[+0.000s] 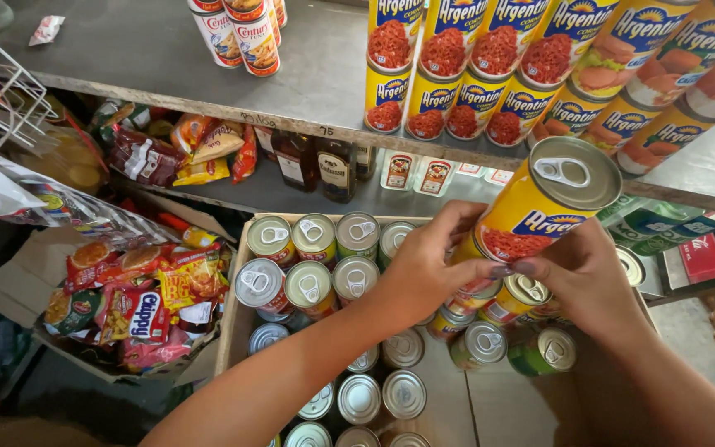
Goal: Organizing and stocking canned goods onto store shelves from a cardboard box.
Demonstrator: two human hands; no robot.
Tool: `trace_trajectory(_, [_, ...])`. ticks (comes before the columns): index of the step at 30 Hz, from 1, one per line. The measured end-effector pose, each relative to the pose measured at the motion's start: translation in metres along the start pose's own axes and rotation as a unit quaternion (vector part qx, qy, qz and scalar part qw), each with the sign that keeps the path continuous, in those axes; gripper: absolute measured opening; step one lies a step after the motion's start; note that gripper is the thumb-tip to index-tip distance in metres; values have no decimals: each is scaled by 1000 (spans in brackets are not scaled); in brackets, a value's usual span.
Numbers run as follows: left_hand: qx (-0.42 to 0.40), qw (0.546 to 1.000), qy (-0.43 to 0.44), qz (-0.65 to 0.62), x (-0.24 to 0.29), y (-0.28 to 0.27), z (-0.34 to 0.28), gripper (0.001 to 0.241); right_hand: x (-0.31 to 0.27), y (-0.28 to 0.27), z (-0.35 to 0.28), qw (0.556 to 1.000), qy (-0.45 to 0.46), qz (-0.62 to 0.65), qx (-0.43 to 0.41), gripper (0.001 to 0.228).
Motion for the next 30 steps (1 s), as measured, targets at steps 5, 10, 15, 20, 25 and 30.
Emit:
trace_trajectory(5, [-4, 999, -27, 35, 24, -5, 1, 60, 3, -2, 1, 1000, 3, -10, -5, 49])
trace_trajectory(10, [-18, 996, -17, 89, 23, -9, 0, 60, 19, -11, 3, 999, -5, -20, -33, 53])
trace_trajectory(15, [13, 999, -40, 19, 13, -9, 3, 56, 5, -8, 8, 994, 45, -101, -11, 53])
trace_trajectory(20, [32, 997, -54, -46, 12, -9, 3, 55, -16, 7, 9, 996, -19, 70, -52, 53])
trace_trajectory(25, [24, 997, -47, -54, 17, -11, 1, 54, 4, -5, 11, 996, 63, -58, -26, 45])
trace_trajectory(30, [32, 997, -50, -42, 10, -10, 0, 54, 3, -2, 11, 996, 73, -2, -57, 42])
Point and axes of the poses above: each hand's wrist, its own z-axis towards the middle knuckle, its own y-axis out of the palm, x = y × z, the point moved 2 cm from there along z, towards the middle knuckle
